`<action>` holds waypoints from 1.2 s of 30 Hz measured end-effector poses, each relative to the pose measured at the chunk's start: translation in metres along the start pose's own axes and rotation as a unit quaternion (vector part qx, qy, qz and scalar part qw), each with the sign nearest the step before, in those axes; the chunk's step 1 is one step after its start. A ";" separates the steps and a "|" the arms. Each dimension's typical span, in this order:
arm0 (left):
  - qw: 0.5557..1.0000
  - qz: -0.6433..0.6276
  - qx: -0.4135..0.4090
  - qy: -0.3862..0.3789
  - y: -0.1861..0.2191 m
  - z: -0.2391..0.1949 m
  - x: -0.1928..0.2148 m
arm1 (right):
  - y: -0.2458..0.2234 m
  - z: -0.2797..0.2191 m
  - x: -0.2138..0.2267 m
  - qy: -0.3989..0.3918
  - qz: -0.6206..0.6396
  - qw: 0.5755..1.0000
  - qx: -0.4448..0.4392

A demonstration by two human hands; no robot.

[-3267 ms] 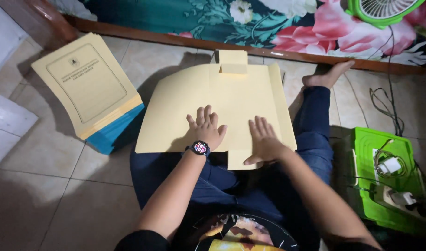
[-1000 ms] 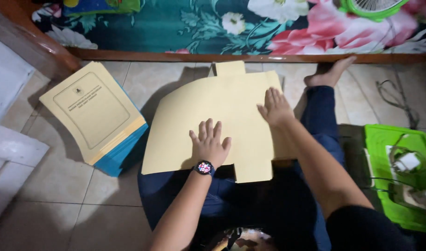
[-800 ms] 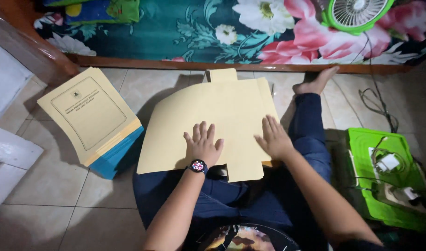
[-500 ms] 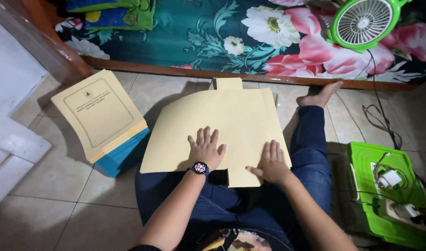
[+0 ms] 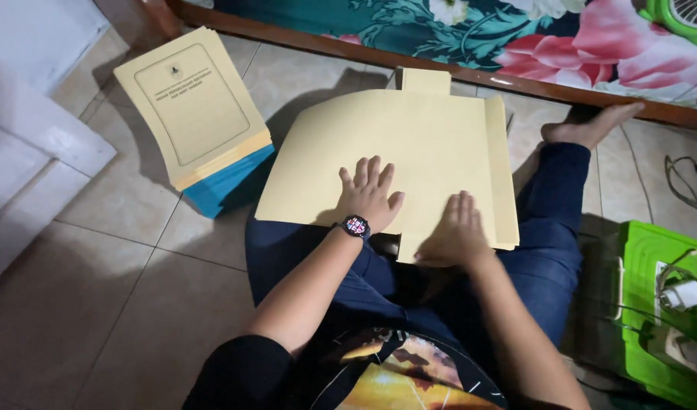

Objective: Unfolding and smoothing out yellow paper folders on the floor to prepare them for use.

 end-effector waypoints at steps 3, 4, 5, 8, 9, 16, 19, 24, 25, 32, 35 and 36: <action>1.000 -0.005 -0.003 -0.001 0.002 -0.002 0.000 | -0.043 -0.003 0.007 0.094 -0.033 0.994 0.044; 1.000 -0.008 -0.003 -0.002 0.001 -0.002 0.002 | -0.049 -0.001 0.008 0.048 -0.034 0.997 0.049; 1.000 -0.011 -0.003 -0.003 -0.001 -0.002 0.003 | -0.054 0.001 0.008 0.002 -0.034 0.998 0.053; 1.000 -0.008 -0.007 0.005 -0.001 0.001 -0.004 | -0.018 0.009 0.015 -0.019 -0.032 0.997 0.072; 1.000 -0.009 0.005 0.010 -0.003 0.000 0.000 | -0.018 0.008 0.013 -0.017 -0.037 0.996 0.084; 0.999 -0.025 0.004 0.038 -0.003 0.003 -0.015 | -0.073 -0.002 0.028 -0.002 -0.079 0.989 0.126; 0.998 -0.046 0.010 0.052 -0.019 -0.003 -0.017 | -0.043 0.021 0.021 0.025 -0.090 0.979 0.183; 0.993 -0.100 0.065 0.020 -0.058 -0.011 -0.038 | 0.012 0.050 -0.001 -0.026 -0.042 0.988 0.144; 0.981 -0.094 0.057 0.158 -0.066 -0.003 -0.044 | 0.006 0.048 0.001 -0.031 -0.029 0.990 0.132; 0.921 -0.217 0.144 0.291 -0.204 0.043 0.003 | -0.005 0.064 -0.011 -0.032 -0.034 0.993 0.113; 0.917 -0.093 0.189 0.338 -0.275 0.077 0.002 | -0.011 0.060 -0.009 -0.018 -0.035 0.993 0.107; 0.918 -0.093 0.188 0.337 -0.292 0.086 -0.008 | -0.012 0.058 -0.009 -0.020 -0.034 0.994 0.106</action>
Point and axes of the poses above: each hand's wrist, its own z-axis towards the middle knuckle, its own x-axis out of the back of the hand, y = z × x, the point moved 5 cm from there along z, towards the middle knuckle, and after that the axes turned 4 degrees about x, right-handed, at the moved point
